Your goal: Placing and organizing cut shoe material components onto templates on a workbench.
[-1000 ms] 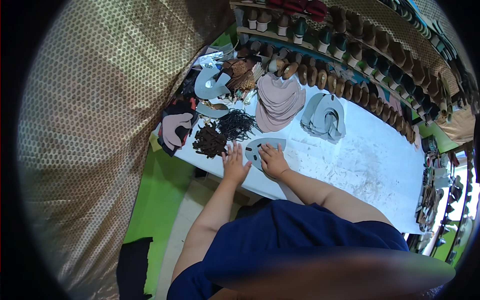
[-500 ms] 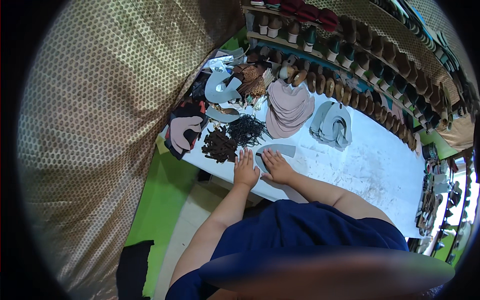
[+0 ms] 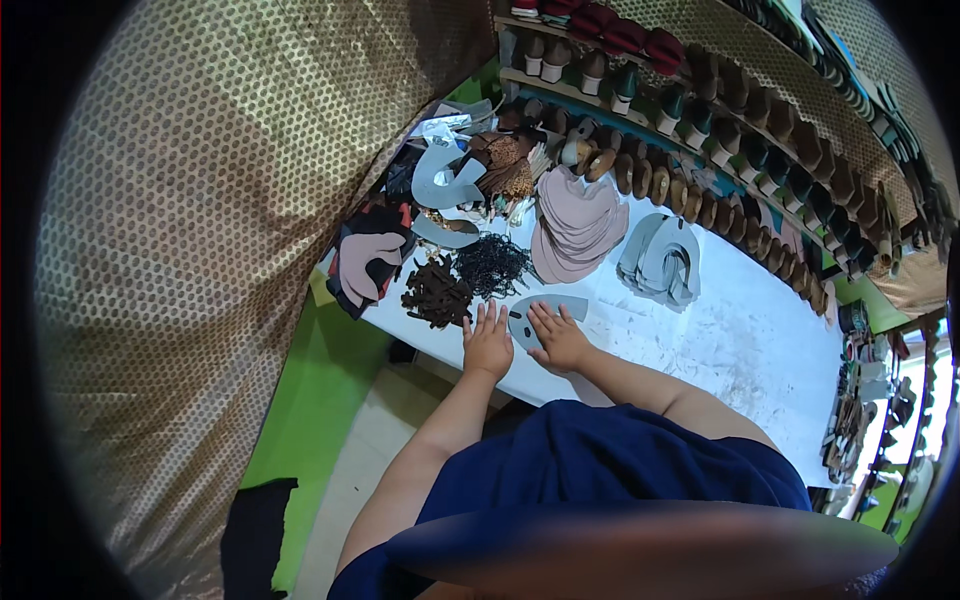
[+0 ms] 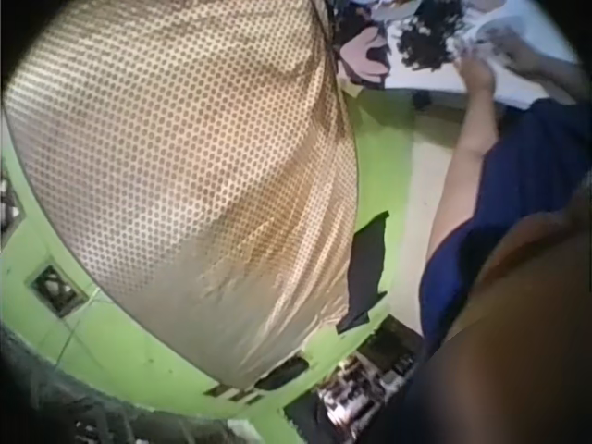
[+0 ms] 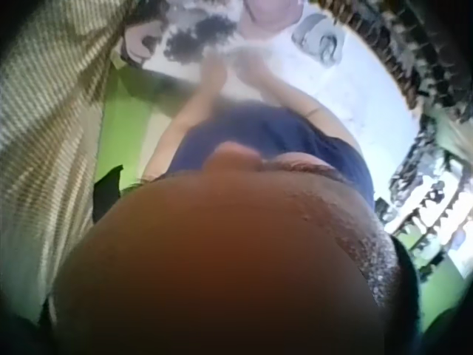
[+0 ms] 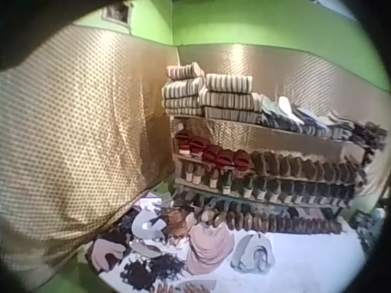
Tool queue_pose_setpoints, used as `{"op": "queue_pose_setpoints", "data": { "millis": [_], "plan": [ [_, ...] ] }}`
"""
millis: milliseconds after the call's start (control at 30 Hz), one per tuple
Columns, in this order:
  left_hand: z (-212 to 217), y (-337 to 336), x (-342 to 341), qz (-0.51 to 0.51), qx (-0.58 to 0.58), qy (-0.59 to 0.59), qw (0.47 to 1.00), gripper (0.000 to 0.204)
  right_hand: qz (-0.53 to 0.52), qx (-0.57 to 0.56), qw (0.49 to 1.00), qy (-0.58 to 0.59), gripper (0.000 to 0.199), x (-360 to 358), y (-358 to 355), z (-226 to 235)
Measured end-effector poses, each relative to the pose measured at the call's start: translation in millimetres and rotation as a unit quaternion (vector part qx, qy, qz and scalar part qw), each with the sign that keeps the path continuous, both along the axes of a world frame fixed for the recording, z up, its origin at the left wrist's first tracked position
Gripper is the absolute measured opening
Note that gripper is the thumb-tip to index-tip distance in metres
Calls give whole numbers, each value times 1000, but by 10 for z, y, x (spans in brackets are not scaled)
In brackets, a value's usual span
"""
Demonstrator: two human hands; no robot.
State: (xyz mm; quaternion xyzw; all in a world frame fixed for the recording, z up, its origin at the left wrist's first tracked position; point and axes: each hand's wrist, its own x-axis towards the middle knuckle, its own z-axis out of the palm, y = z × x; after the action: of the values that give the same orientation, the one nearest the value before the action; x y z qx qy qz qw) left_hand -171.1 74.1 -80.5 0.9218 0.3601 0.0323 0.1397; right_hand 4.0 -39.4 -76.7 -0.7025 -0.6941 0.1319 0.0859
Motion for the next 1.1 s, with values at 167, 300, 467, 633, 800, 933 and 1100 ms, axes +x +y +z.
{"op": "queue_pose_setpoints", "data": {
  "millis": [167,300,467,633,800,933,1100],
  "plan": [
    [76,-27,33,11,-5,13,1000,65,19,-10,1000,-14,82,179,15,-43],
    [135,-67,56,16,-3,25,1000,66,45,-8,999,-18,83,277,14,33],
    [66,-40,52,17,2,17,1000,60,136,23,990,-44,86,220,-11,132],
    [41,-14,53,19,21,28,999,59,141,-6,990,-6,85,170,39,-54],
    [72,-36,50,26,7,31,999,61,132,-22,991,11,86,170,128,26],
    [105,-68,80,27,13,45,999,61,122,-59,991,13,85,224,142,100],
    [101,-67,91,30,2,56,998,61,136,-62,989,4,88,119,121,43]
  ]
}}
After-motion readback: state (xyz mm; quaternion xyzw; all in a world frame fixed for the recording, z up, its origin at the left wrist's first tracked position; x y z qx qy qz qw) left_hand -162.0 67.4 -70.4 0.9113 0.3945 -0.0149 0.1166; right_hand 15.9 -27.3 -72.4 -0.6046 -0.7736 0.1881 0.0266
